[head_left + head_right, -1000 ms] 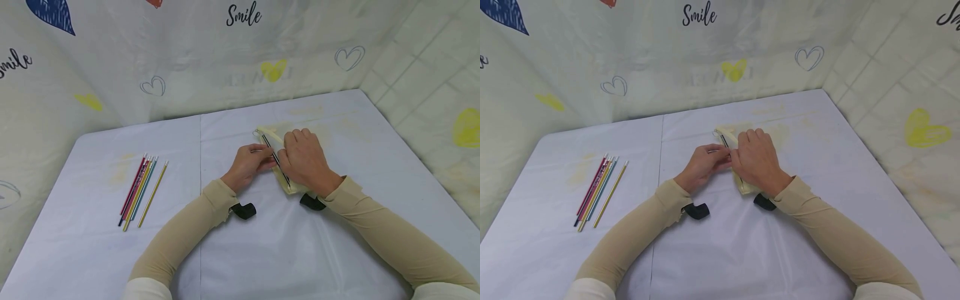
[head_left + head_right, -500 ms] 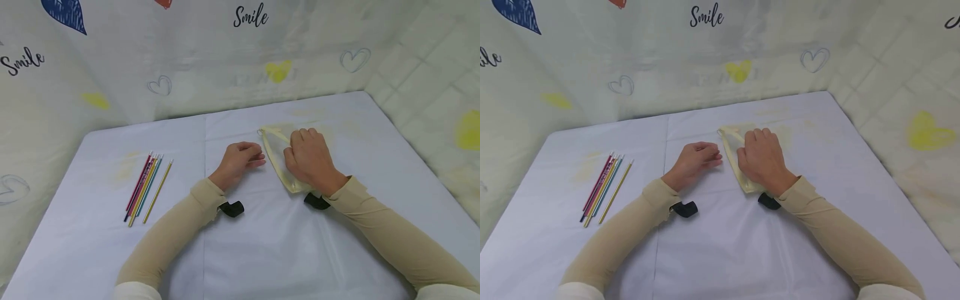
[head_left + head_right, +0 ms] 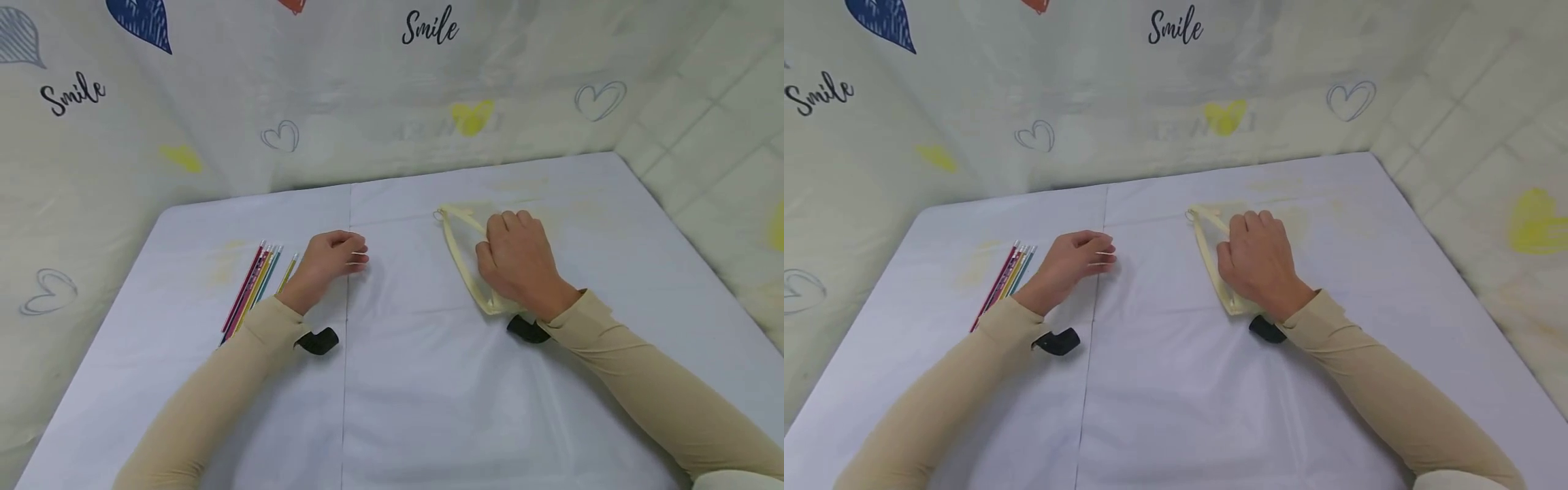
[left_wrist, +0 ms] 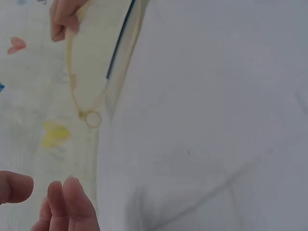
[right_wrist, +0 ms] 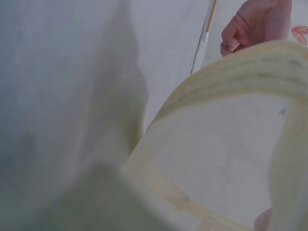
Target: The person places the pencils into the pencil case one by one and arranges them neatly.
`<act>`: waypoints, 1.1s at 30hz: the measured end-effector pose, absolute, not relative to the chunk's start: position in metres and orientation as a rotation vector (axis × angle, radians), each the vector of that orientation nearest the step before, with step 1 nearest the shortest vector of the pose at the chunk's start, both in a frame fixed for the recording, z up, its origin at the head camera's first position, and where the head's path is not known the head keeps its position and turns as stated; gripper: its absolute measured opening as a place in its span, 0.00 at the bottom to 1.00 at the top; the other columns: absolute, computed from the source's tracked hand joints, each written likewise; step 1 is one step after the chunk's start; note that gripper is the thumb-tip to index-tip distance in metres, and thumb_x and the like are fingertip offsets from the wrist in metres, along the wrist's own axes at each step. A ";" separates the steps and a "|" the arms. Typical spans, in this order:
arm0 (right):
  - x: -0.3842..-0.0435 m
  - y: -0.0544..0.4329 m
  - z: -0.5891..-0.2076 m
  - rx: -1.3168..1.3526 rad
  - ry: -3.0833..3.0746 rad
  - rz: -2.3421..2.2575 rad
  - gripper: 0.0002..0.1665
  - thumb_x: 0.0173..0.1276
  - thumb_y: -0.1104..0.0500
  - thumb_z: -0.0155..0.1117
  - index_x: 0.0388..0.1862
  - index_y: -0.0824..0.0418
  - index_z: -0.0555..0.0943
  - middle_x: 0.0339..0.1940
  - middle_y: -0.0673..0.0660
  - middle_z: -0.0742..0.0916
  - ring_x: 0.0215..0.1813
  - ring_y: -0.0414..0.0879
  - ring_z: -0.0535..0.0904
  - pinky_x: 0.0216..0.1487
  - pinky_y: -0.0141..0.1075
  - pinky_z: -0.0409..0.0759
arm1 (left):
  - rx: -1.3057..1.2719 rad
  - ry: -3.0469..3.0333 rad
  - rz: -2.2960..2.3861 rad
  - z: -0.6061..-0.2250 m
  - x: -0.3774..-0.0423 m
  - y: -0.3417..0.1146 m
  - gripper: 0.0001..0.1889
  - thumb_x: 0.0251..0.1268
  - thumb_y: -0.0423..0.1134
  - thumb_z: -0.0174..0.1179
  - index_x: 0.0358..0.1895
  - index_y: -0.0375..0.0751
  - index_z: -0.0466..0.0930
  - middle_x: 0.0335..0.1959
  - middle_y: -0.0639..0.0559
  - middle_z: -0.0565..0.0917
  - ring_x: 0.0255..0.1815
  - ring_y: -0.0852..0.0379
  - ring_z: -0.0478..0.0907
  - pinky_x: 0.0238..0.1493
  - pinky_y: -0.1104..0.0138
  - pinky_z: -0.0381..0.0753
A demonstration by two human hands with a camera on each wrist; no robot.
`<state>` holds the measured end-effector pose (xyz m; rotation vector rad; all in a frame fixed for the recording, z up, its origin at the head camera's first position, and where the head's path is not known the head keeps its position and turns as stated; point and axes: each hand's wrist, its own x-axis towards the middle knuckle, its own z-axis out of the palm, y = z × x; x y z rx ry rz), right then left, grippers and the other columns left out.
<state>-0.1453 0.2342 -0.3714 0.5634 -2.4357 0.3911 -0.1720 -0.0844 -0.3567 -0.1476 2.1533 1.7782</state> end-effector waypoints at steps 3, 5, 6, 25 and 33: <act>-0.146 0.235 -0.372 0.567 -2.427 0.393 0.14 0.61 0.64 0.39 0.16 0.61 0.58 0.16 0.55 0.60 0.22 0.53 0.52 0.25 0.36 0.48 | -0.159 2.242 1.677 -0.353 -0.167 -0.105 0.24 0.79 0.48 0.57 0.65 0.33 0.75 0.62 0.39 0.82 0.57 0.49 0.84 0.61 0.64 0.90; -0.147 0.235 -0.371 0.571 -2.420 0.395 0.14 0.61 0.64 0.39 0.16 0.60 0.57 0.16 0.55 0.59 0.22 0.53 0.52 0.25 0.36 0.47 | -0.168 2.286 1.622 -0.352 -0.164 -0.119 0.24 0.79 0.48 0.57 0.65 0.33 0.75 0.62 0.39 0.81 0.58 0.49 0.84 0.61 0.64 0.89; -0.147 0.235 -0.371 0.572 -2.416 0.397 0.14 0.61 0.64 0.39 0.15 0.60 0.57 0.16 0.55 0.59 0.22 0.52 0.52 0.25 0.36 0.47 | -0.175 2.302 1.599 -0.351 -0.163 -0.125 0.24 0.78 0.48 0.57 0.65 0.33 0.75 0.62 0.39 0.81 0.58 0.49 0.84 0.62 0.64 0.89; -0.145 0.235 -0.369 0.603 -2.388 0.426 0.14 0.61 0.66 0.38 0.16 0.59 0.56 0.16 0.54 0.58 0.22 0.50 0.50 0.26 0.35 0.45 | -0.240 2.494 1.300 -0.355 -0.139 -0.217 0.30 0.79 0.58 0.52 0.71 0.38 0.69 0.65 0.42 0.77 0.59 0.54 0.76 0.66 0.66 0.74; -0.146 0.235 -0.370 0.589 -2.419 0.444 0.13 0.60 0.65 0.39 0.16 0.59 0.57 0.16 0.54 0.59 0.22 0.51 0.50 0.26 0.36 0.46 | -0.240 2.506 1.228 -0.363 -0.137 -0.224 0.28 0.78 0.57 0.53 0.68 0.39 0.74 0.64 0.45 0.80 0.55 0.59 0.79 0.64 0.67 0.74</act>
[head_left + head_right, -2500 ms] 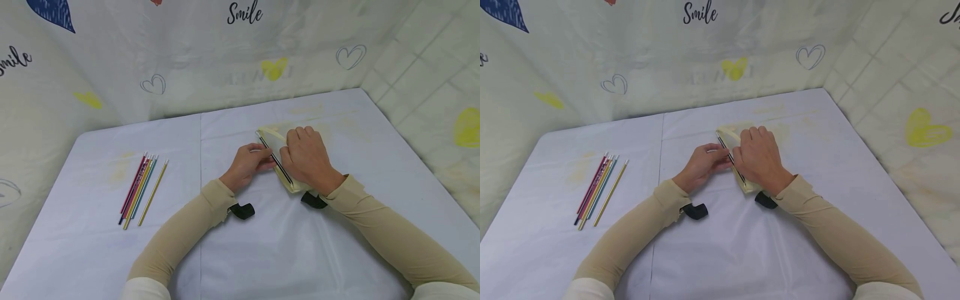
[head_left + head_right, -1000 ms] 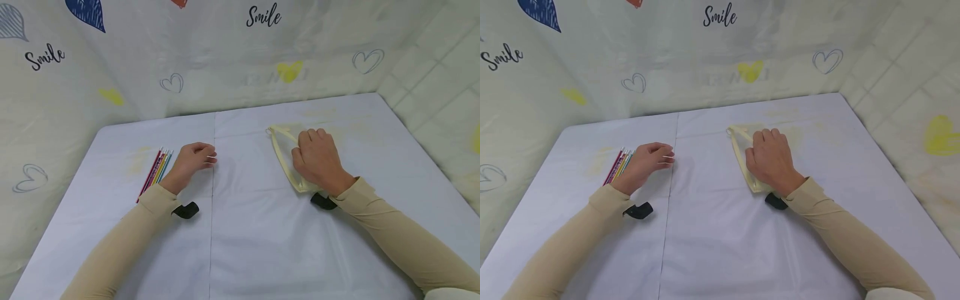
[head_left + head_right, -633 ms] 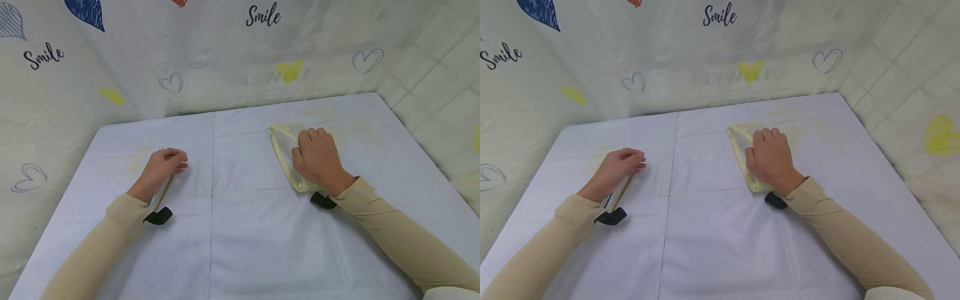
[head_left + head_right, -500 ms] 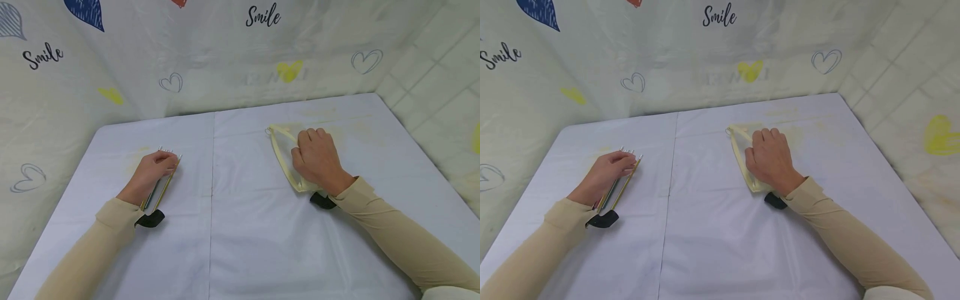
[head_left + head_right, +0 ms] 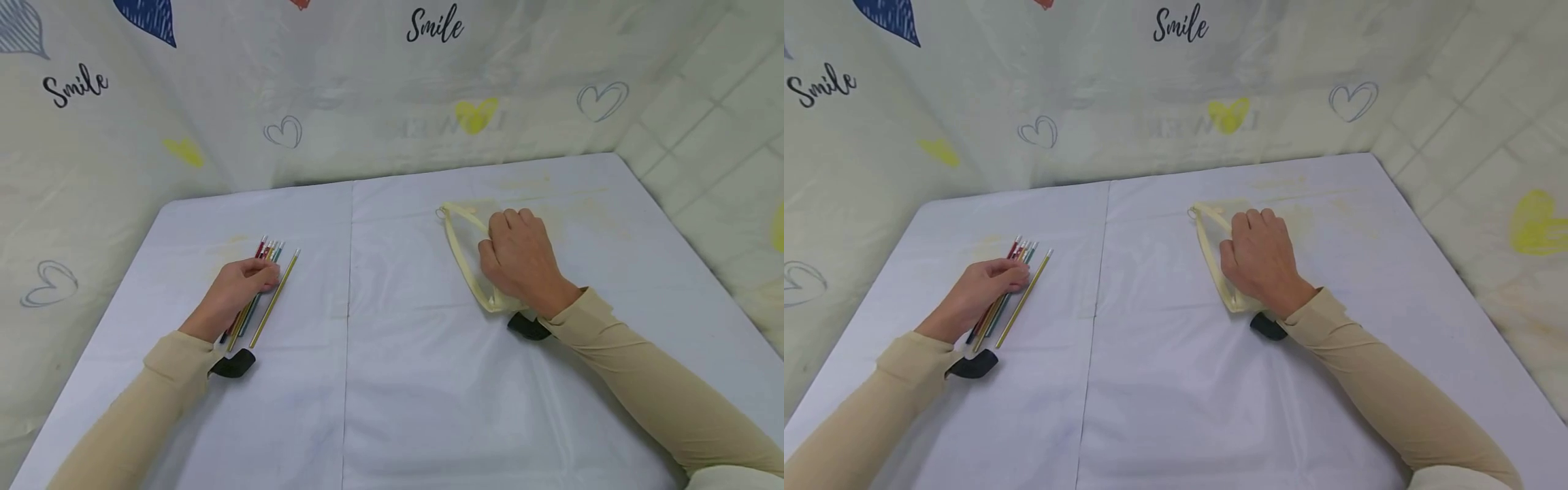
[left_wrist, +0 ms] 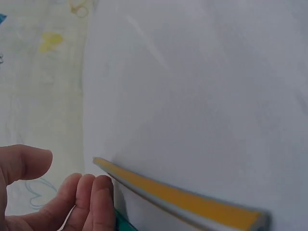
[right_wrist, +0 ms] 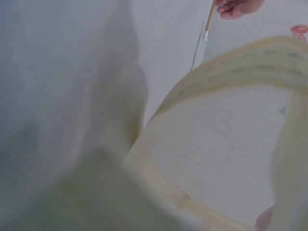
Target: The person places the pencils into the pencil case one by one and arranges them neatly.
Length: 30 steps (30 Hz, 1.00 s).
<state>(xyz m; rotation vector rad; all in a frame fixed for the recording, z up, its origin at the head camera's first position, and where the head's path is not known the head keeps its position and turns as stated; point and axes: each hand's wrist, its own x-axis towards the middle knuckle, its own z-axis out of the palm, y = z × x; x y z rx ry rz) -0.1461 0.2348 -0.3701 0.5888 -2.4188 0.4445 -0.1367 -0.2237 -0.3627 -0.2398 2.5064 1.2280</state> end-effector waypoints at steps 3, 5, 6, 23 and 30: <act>-0.146 0.235 -0.371 0.576 -2.436 0.447 0.13 0.61 0.65 0.39 0.16 0.59 0.57 0.17 0.54 0.59 0.22 0.52 0.51 0.27 0.36 0.47 | -0.206 2.509 1.212 -0.362 -0.136 -0.224 0.29 0.79 0.57 0.53 0.69 0.37 0.74 0.66 0.41 0.81 0.59 0.56 0.81 0.68 0.63 0.77; -0.146 0.235 -0.371 0.571 -2.442 0.446 0.13 0.61 0.65 0.39 0.16 0.59 0.57 0.17 0.54 0.59 0.22 0.52 0.51 0.27 0.36 0.47 | -0.171 2.503 1.196 -0.360 -0.136 -0.224 0.30 0.79 0.56 0.53 0.69 0.36 0.74 0.67 0.38 0.81 0.62 0.52 0.82 0.71 0.59 0.78; -0.146 0.235 -0.372 0.570 -2.443 0.445 0.13 0.61 0.65 0.39 0.16 0.59 0.57 0.17 0.54 0.59 0.22 0.52 0.51 0.27 0.36 0.47 | -0.151 2.497 1.196 -0.359 -0.135 -0.224 0.30 0.80 0.55 0.53 0.69 0.34 0.74 0.67 0.36 0.81 0.63 0.50 0.83 0.72 0.58 0.78; -0.146 0.236 -0.371 0.550 -2.468 0.458 0.13 0.62 0.65 0.40 0.17 0.59 0.59 0.17 0.55 0.61 0.23 0.52 0.53 0.28 0.37 0.49 | 0.055 2.639 0.815 -0.354 -0.135 -0.211 0.22 0.64 0.38 0.68 0.61 0.40 0.80 0.54 0.40 0.86 0.46 0.52 0.85 0.44 0.69 0.83; -0.145 0.236 -0.370 0.543 -2.465 0.465 0.13 0.62 0.65 0.41 0.17 0.59 0.59 0.17 0.55 0.62 0.23 0.52 0.54 0.28 0.37 0.49 | 0.001 2.462 1.026 -0.356 -0.140 -0.211 0.25 0.67 0.35 0.68 0.66 0.38 0.77 0.58 0.38 0.84 0.43 0.58 0.87 0.50 0.66 0.90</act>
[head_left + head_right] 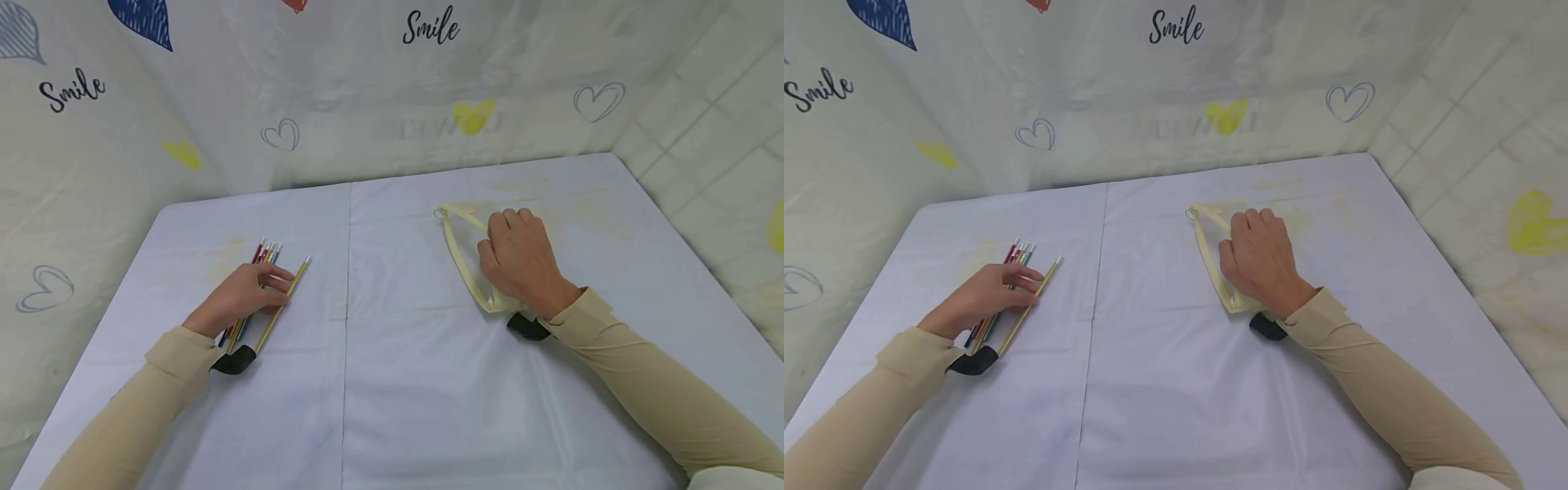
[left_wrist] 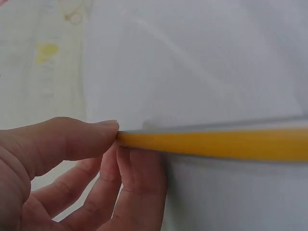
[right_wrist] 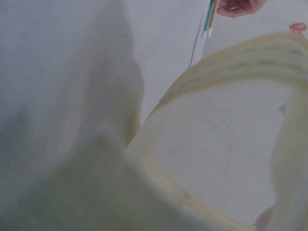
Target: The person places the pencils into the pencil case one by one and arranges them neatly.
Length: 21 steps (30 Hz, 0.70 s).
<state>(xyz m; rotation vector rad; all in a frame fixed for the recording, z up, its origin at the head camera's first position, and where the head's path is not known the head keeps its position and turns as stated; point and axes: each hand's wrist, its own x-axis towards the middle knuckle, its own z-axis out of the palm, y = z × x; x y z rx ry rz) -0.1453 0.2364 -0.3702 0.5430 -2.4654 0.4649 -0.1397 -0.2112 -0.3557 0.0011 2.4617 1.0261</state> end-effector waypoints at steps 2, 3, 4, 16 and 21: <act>-0.146 0.236 -0.370 0.549 -2.458 0.463 0.13 0.62 0.66 0.40 0.17 0.59 0.59 0.17 0.55 0.61 0.23 0.52 0.53 0.28 0.37 0.49 | -0.024 2.402 1.115 -0.357 -0.141 -0.211 0.26 0.68 0.34 0.67 0.68 0.37 0.76 0.58 0.37 0.83 0.43 0.59 0.87 0.51 0.65 0.91; -0.146 0.236 -0.370 0.551 -2.454 0.461 0.13 0.62 0.66 0.40 0.17 0.59 0.59 0.17 0.55 0.61 0.23 0.52 0.53 0.28 0.37 0.48 | -0.031 2.373 1.162 -0.357 -0.141 -0.210 0.26 0.68 0.33 0.67 0.69 0.36 0.75 0.59 0.36 0.82 0.43 0.59 0.87 0.51 0.65 0.92; -0.146 0.236 -0.370 0.554 -2.452 0.458 0.13 0.62 0.66 0.40 0.17 0.59 0.58 0.17 0.55 0.61 0.23 0.52 0.53 0.28 0.37 0.48 | -0.039 2.338 1.212 -0.358 -0.141 -0.209 0.27 0.69 0.32 0.66 0.70 0.35 0.74 0.60 0.35 0.81 0.43 0.59 0.87 0.52 0.64 0.92; -0.147 0.240 -0.371 0.566 -2.432 0.453 0.15 0.62 0.66 0.41 0.16 0.59 0.57 0.16 0.54 0.60 0.22 0.51 0.52 0.27 0.37 0.48 | -0.115 2.077 1.555 -0.366 -0.150 -0.182 0.33 0.68 0.32 0.68 0.75 0.40 0.67 0.57 0.46 0.81 0.46 0.60 0.88 0.59 0.61 0.90; -0.147 0.239 -0.371 0.559 -2.439 0.449 0.14 0.62 0.66 0.41 0.16 0.59 0.58 0.17 0.54 0.60 0.23 0.52 0.53 0.27 0.37 0.49 | -0.134 2.015 1.627 -0.369 -0.155 -0.163 0.34 0.67 0.32 0.68 0.75 0.45 0.67 0.55 0.49 0.82 0.46 0.60 0.88 0.59 0.62 0.90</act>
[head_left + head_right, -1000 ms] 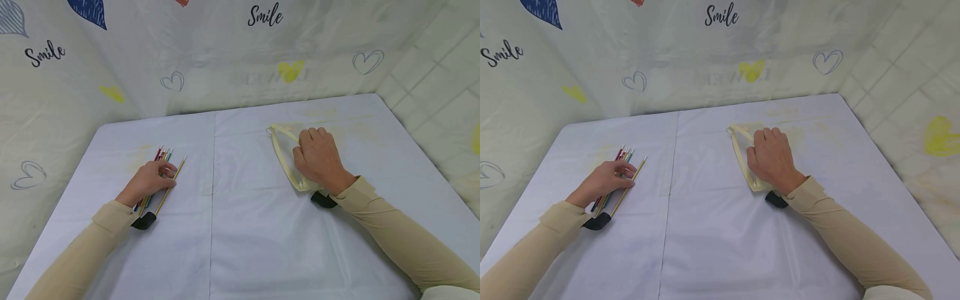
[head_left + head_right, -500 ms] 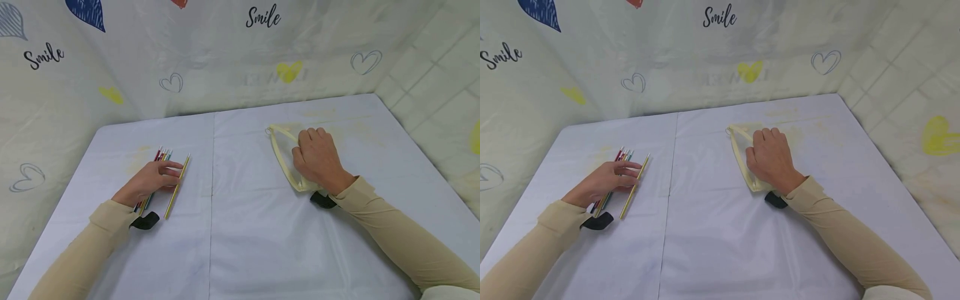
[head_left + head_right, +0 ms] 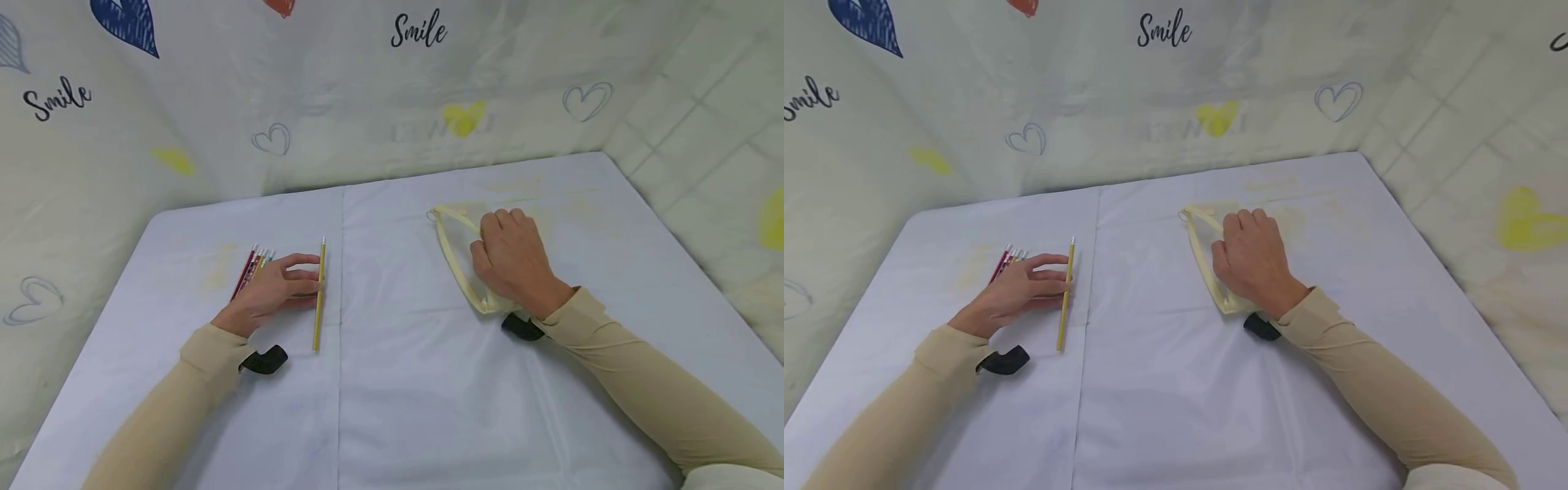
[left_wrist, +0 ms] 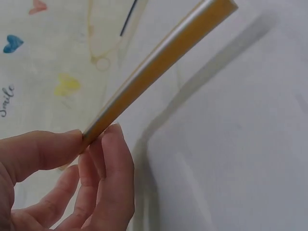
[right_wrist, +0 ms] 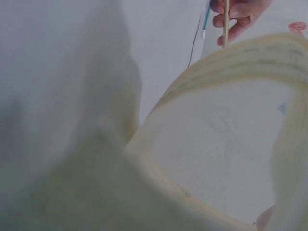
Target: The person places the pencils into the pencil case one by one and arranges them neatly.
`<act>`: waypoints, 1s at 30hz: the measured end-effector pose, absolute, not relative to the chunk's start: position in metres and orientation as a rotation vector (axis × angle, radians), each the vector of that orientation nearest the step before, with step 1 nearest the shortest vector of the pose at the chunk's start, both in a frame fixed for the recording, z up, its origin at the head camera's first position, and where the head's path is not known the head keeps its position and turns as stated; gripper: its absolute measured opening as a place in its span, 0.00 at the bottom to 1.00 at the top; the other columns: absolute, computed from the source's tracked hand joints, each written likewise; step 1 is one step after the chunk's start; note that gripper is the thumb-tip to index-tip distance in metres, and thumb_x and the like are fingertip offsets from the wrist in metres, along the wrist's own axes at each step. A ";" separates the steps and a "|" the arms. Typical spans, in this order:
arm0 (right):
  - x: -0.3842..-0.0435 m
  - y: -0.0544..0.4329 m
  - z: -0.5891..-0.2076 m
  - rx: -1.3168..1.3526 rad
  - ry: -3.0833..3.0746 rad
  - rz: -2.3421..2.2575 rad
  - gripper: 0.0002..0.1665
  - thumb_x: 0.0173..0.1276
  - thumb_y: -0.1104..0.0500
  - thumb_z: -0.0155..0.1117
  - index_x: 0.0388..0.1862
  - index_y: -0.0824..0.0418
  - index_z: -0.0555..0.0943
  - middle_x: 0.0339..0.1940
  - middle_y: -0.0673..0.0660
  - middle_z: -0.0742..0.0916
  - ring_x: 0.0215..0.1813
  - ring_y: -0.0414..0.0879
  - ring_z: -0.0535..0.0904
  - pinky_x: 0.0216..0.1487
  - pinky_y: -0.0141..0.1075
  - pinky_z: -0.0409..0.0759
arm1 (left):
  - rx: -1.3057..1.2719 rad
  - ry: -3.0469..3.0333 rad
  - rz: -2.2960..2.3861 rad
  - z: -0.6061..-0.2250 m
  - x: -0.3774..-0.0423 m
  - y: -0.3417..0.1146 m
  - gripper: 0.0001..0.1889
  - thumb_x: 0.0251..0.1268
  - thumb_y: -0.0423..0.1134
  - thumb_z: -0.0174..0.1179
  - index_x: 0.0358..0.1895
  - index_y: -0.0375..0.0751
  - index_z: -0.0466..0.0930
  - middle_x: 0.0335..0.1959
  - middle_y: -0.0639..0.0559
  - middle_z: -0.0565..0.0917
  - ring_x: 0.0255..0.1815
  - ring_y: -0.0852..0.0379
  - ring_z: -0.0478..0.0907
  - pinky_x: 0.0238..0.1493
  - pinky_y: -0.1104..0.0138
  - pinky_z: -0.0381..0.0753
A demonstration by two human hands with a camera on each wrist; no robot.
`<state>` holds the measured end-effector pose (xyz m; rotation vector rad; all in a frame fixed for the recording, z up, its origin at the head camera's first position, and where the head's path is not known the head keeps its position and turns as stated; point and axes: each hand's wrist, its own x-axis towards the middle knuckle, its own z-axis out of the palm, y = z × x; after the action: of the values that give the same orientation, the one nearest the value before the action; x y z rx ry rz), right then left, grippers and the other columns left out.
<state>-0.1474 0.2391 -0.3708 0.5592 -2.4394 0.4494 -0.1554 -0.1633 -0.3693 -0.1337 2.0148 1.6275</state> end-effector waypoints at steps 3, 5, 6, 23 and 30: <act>-0.147 0.238 -0.371 0.557 -2.443 0.451 0.14 0.61 0.65 0.41 0.16 0.59 0.58 0.17 0.54 0.60 0.23 0.52 0.53 0.27 0.37 0.49 | -0.133 1.979 1.652 -0.371 -0.159 -0.151 0.34 0.68 0.31 0.67 0.75 0.46 0.66 0.54 0.48 0.82 0.45 0.59 0.88 0.58 0.62 0.91; -0.147 0.237 -0.370 0.560 -2.439 0.454 0.14 0.61 0.65 0.41 0.16 0.59 0.58 0.17 0.55 0.60 0.23 0.52 0.53 0.27 0.37 0.48 | -0.130 1.953 1.679 -0.372 -0.161 -0.141 0.33 0.68 0.30 0.67 0.74 0.47 0.67 0.54 0.48 0.82 0.44 0.58 0.88 0.58 0.62 0.91; -0.147 0.237 -0.370 0.563 -2.436 0.454 0.14 0.61 0.65 0.41 0.16 0.59 0.58 0.17 0.55 0.60 0.23 0.52 0.52 0.27 0.37 0.48 | -0.132 1.940 1.693 -0.372 -0.162 -0.136 0.32 0.69 0.30 0.67 0.74 0.47 0.68 0.54 0.48 0.82 0.44 0.58 0.88 0.57 0.62 0.91; -0.147 0.238 -0.372 0.571 -2.411 0.437 0.14 0.63 0.65 0.40 0.17 0.60 0.58 0.17 0.56 0.61 0.23 0.53 0.53 0.27 0.37 0.48 | -0.132 1.720 2.031 -0.380 -0.181 -0.044 0.28 0.70 0.25 0.63 0.69 0.46 0.67 0.48 0.48 0.82 0.42 0.56 0.87 0.59 0.56 0.91; -0.147 0.240 -0.372 0.568 -2.413 0.436 0.14 0.62 0.65 0.39 0.16 0.60 0.58 0.17 0.55 0.60 0.23 0.52 0.52 0.28 0.37 0.47 | -0.139 1.653 2.119 -0.384 -0.185 -0.016 0.26 0.71 0.23 0.61 0.67 0.44 0.66 0.47 0.47 0.80 0.42 0.55 0.86 0.59 0.55 0.91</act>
<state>-0.1473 0.2400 -0.3724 0.5678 -2.4130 0.4358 -0.1849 -0.0158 -0.3845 -0.1394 1.6530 2.1193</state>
